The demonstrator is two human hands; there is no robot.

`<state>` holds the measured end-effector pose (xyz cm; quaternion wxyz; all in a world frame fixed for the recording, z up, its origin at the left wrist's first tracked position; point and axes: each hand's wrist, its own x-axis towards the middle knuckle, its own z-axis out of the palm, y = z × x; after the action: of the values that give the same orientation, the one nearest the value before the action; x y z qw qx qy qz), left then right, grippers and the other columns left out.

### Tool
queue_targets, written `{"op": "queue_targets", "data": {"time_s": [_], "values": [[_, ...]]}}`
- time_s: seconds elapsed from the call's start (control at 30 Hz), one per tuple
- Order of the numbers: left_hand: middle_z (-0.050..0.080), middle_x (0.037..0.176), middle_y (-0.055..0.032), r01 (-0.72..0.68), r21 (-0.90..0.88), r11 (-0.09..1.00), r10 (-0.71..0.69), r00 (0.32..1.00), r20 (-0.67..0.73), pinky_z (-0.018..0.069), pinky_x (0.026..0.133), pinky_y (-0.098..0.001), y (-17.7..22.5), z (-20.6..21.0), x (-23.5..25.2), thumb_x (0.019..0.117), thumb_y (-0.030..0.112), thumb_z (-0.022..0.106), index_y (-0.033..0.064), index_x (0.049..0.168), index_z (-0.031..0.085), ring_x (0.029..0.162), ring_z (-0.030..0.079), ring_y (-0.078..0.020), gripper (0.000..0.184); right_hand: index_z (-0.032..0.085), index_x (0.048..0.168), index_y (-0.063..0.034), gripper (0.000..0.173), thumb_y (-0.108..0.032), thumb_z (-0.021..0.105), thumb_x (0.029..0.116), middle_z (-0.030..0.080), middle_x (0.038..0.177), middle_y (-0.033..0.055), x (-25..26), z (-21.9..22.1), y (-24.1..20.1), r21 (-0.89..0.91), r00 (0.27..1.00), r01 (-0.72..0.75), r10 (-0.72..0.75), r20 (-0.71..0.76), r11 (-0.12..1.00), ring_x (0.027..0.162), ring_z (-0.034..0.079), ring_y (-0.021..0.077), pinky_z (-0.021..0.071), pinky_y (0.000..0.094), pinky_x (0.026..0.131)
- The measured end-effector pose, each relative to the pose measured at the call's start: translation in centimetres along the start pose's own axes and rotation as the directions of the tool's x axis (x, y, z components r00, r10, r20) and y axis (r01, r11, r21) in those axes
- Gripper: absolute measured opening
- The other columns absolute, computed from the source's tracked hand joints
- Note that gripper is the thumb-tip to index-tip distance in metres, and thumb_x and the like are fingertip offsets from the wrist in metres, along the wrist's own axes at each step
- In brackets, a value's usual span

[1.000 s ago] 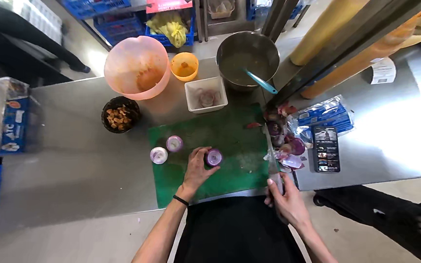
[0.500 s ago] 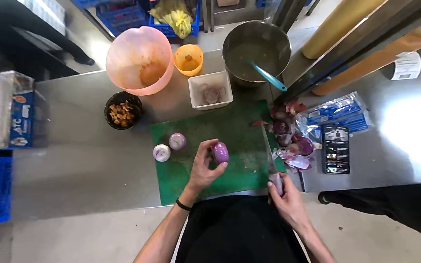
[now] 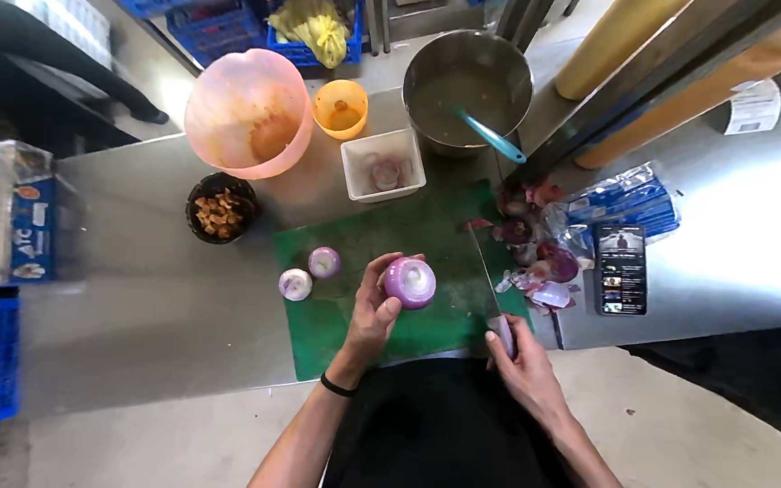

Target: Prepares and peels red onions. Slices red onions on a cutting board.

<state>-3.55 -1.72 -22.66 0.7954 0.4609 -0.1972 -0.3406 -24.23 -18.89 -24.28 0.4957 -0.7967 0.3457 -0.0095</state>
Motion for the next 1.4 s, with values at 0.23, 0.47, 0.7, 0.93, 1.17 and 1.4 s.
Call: {"op": "queue_targets", "data": {"time_s": [0.23,0.47,0.7,0.93,1.17,1.4], "values": [[0.053,0.149,-0.0107,-0.012,0.053,0.999,0.011,1.000,0.015,0.0506,0.106,-0.0378,0.0,-0.2,-0.3,0.0882,0.046,0.076,0.0195,0.151,0.039,0.133,0.055,-0.0245,0.078,0.057,0.128,-0.0102,0.035,-0.035,0.052,0.1031,0.066,0.071,-0.0026,-0.2,0.3,0.0,0.037,0.998,-0.034,0.032,0.057,0.999,0.052,0.064,0.0103,0.0584,0.0303,0.049],[0.060,0.133,-0.0114,0.092,0.778,0.621,0.066,0.983,-0.169,0.0561,0.086,-0.0385,-3.2,-1.4,-0.8,0.0922,0.032,0.070,0.0150,0.148,0.049,0.110,0.063,-0.0208,0.062,0.057,0.108,-0.0078,0.038,-0.043,0.043,0.1079,0.061,0.063,0.0015,0.5,1.0,-1.5,-0.208,0.989,-0.136,0.144,0.025,0.969,0.051,0.064,0.0164,0.0570,0.0386,0.050],[0.057,0.135,-0.0218,0.103,0.930,0.352,0.178,0.968,-0.175,0.0499,0.103,-0.0444,-8.0,-2.3,-1.1,0.0962,0.035,0.063,0.0006,0.141,0.053,0.125,0.056,-0.0336,0.057,0.064,0.097,-0.0059,0.029,-0.028,0.047,0.1016,0.057,0.057,0.0064,1.1,4.7,-3.4,-0.533,0.984,0.130,-0.176,-0.036,0.836,0.051,0.063,0.0272,0.0503,0.0447,0.046],[0.052,0.134,-0.0256,0.110,0.949,0.296,0.239,0.953,-0.185,0.0475,0.105,-0.0448,-8.9,-2.3,-0.2,0.1020,0.033,0.036,-0.0051,0.137,0.049,0.126,0.053,-0.0358,0.053,0.066,0.100,-0.0081,0.024,-0.027,0.051,0.1023,0.063,0.067,0.0090,2.5,7.4,-5.8,-0.658,0.980,0.150,-0.199,0.000,0.738,0.057,0.067,0.0299,0.0510,0.0438,0.047],[0.053,0.133,-0.0226,0.070,0.950,0.305,0.326,0.929,-0.173,0.0500,0.102,-0.0429,-9.8,-2.3,-0.2,0.1033,0.034,0.036,-0.0030,0.136,0.047,0.125,0.054,-0.0319,0.051,0.071,0.106,-0.0080,0.019,-0.021,0.058,0.0993,0.067,0.077,0.0127,3.2,8.2,-6.3,-0.720,0.988,0.139,-0.150,0.049,0.680,0.060,0.068,0.0314,0.0534,0.0452,0.048],[0.051,0.130,-0.0237,0.070,0.959,0.275,0.372,0.912,-0.174,0.0525,0.098,-0.0382,-10.6,-2.3,-0.1,0.1021,0.025,0.045,-0.0061,0.131,0.050,0.120,0.056,-0.0315,0.043,0.070,0.100,-0.0070,0.012,-0.015,0.065,0.0936,0.065,0.075,0.0126,3.2,8.3,-6.0,-0.739,0.969,0.197,-0.244,0.045,0.644,0.057,0.067,0.0295,0.0519,0.0413,0.045]]}}
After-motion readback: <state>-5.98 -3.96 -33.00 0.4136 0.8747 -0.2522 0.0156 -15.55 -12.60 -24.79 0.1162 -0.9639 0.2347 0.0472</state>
